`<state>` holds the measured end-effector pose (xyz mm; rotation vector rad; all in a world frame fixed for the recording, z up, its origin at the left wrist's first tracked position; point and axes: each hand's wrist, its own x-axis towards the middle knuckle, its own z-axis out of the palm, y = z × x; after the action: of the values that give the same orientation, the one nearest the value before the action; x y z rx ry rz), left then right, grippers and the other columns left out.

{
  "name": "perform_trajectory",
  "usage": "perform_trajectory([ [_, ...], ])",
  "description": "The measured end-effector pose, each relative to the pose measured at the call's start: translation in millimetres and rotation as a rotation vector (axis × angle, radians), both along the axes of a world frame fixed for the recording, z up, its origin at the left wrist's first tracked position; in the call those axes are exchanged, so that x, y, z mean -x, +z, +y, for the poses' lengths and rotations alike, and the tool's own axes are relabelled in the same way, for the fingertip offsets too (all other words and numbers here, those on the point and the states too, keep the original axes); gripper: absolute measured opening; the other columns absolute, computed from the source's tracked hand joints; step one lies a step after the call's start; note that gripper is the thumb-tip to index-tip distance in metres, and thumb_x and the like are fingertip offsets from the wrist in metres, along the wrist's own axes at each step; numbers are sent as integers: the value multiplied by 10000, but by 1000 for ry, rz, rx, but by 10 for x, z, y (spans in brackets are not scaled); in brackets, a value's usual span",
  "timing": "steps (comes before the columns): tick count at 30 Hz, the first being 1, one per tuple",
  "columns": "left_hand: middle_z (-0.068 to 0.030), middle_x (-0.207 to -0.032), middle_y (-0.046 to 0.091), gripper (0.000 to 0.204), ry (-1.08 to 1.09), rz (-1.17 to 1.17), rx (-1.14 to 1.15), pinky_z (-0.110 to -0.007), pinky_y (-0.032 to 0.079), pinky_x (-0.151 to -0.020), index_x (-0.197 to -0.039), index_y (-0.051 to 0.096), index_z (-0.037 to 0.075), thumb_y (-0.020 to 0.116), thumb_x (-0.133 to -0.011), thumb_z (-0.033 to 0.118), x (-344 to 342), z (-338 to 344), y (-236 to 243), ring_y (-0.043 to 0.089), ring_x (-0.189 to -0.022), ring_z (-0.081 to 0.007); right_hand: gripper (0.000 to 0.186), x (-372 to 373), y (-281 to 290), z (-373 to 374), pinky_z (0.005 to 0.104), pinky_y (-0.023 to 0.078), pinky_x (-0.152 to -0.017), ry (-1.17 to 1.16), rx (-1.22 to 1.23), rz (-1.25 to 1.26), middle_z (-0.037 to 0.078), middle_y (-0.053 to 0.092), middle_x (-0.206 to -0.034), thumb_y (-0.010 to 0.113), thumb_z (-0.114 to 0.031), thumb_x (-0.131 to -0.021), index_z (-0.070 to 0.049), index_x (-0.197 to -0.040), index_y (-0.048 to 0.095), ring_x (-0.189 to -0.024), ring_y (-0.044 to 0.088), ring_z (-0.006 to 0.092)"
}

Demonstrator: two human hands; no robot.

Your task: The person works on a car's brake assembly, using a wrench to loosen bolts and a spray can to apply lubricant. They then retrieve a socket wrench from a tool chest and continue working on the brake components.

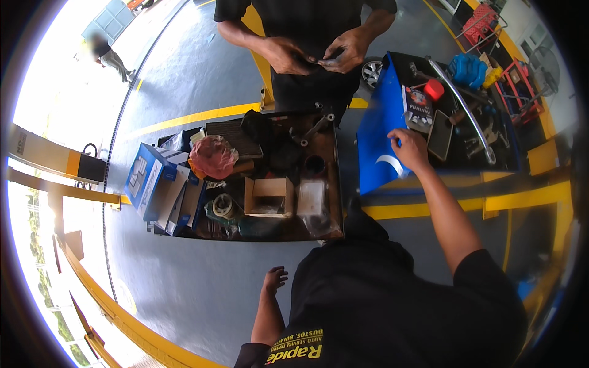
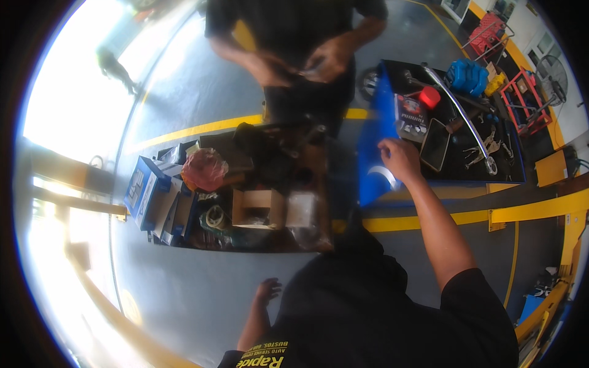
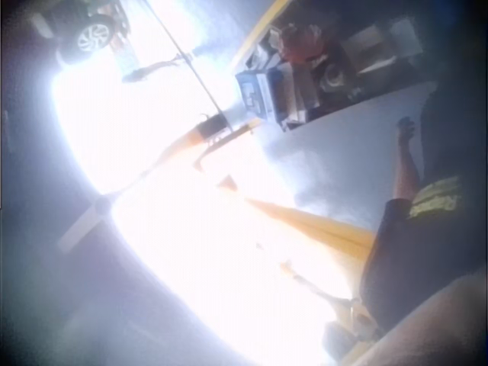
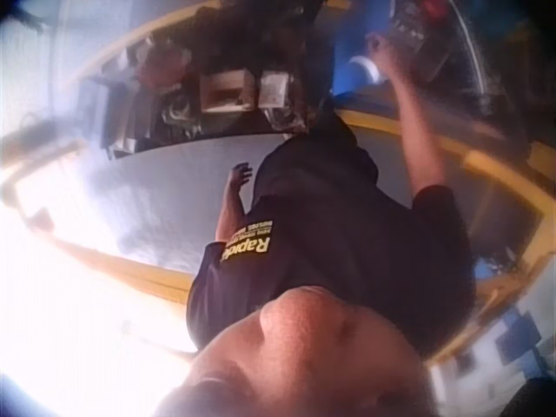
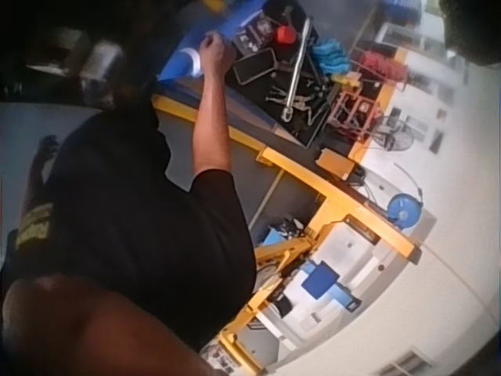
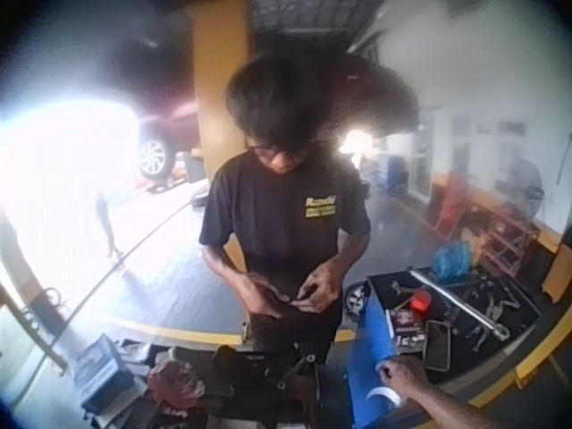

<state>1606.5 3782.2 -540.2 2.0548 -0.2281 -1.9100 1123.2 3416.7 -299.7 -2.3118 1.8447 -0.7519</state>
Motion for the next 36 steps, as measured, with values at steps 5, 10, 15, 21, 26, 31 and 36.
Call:
perform_trajectory([
  [5, -85, -1087, 709, 371, -3, -6, -6, -388, 506, -793, -1316, 571, 103, 553, -980, 258, 36, -2, 27, 667, -930, -224, 103, 8, -7, 0, 410, 533, -732, 1, -26, -12, 95, 707, -900, 662, -84, -818, -91, -919, 677, -840, 677, 316],
  [10, -94, -1124, 697, 352, 3, -2, -30, -385, 515, -817, -1310, 570, 114, 543, -982, 236, 59, 9, 27, 665, -962, -229, 104, 20, -39, -14, 408, 532, -724, 4, -16, -2, 95, 706, -895, 657, -86, -821, -93, -923, 678, -827, 677, 313],
  [15, -95, -1133, 693, 355, -7, -13, -23, -388, 516, -818, -1316, 564, 111, 539, -983, 233, 57, 45, 16, 663, -965, -228, 103, 29, -76, -13, 403, 535, -726, 7, -4, 15, 92, 710, -893, 652, -89, -826, -96, -925, 680, -825, 681, 309],
  [21, -75, -1100, 703, 389, -18, -7, -15, -382, 510, -796, -1329, 553, 94, 551, -974, 252, 42, 60, -39, 662, -947, -217, 100, 34, -74, -24, 402, 537, -732, 3, -14, 3, 94, 717, -894, 655, -89, -826, -96, -922, 682, -823, 685, 301],
  [26, -73, -1104, 702, 383, -17, -5, -17, -374, 509, -797, -1327, 554, 95, 547, -977, 251, 33, 88, 5, 663, -953, -214, 113, 32, -73, -20, 406, 534, -732, 11, -11, 21, 100, 715, -896, 658, -86, -822, -98, -931, 687, -831, 682, 311],
  [31, -71, -1105, 703, 375, -15, -9, -21, -372, 510, -798, -1324, 555, 96, 548, -978, 239, 53, 89, 78, 664, -954, -211, 113, 21, -47, -2, 411, 529, -741, -4, -26, 8, 105, 711, -906, 656, -94, -828, -97, -937, 688, -854, 677, 323],
  [36, -70, -1097, 702, 374, -11, -3, -27, -370, 509, -801, -1321, 557, 96, 557, -973, 231, 38, 80, 118, 666, -956, -214, 121, 44, -56, -11, 416, 529, -759, -1, -11, -10, 105, 712, -922, 661, -97, -827, -96, -944, 692, -869, 676, 327],
])
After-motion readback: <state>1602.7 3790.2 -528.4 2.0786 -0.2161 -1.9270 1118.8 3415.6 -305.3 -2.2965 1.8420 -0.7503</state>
